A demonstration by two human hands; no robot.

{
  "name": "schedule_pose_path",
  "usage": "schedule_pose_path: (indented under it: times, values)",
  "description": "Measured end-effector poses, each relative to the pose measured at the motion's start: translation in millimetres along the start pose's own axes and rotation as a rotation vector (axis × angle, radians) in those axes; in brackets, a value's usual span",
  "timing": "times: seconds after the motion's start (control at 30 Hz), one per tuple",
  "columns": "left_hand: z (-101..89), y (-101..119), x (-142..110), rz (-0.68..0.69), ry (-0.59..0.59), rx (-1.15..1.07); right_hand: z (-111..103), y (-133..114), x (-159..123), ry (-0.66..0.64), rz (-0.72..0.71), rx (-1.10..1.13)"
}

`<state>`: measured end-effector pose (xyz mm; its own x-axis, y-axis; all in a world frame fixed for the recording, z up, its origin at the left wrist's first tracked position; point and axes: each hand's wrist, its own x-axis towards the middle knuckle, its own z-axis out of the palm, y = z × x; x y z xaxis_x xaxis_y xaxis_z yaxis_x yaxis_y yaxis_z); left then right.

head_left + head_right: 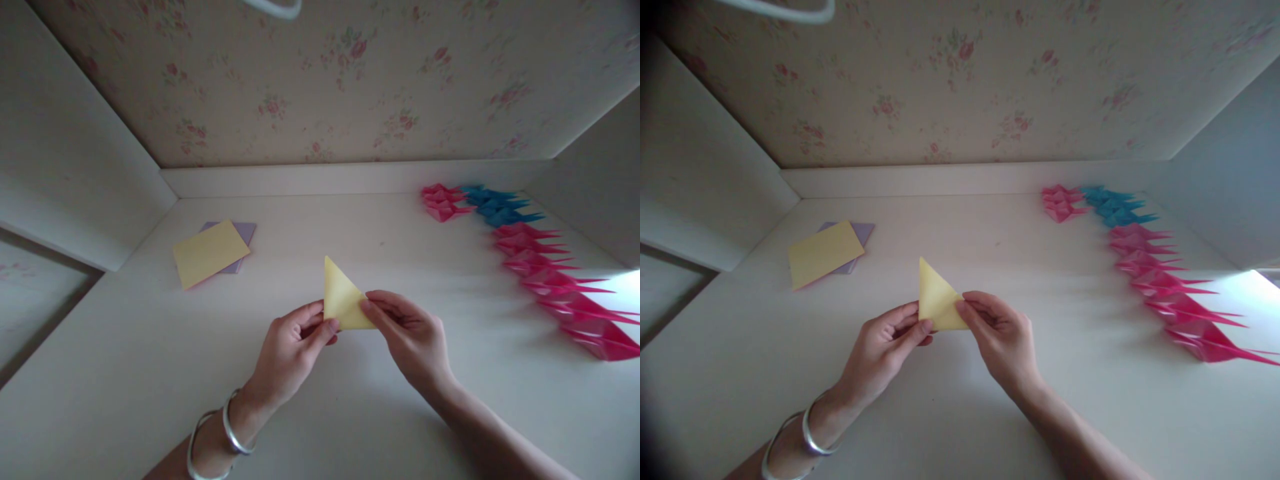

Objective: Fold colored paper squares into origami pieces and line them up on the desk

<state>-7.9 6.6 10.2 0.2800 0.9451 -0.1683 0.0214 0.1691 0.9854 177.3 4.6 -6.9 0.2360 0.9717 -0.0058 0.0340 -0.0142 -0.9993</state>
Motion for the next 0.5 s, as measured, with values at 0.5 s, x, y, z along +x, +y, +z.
schedule_pose_path:
  times: [0.5]
  values:
    - [1.2,1.2,-1.0,0.024,-0.043,0.245,0.3,0.5,2.7,0.052,-0.008,-0.022]
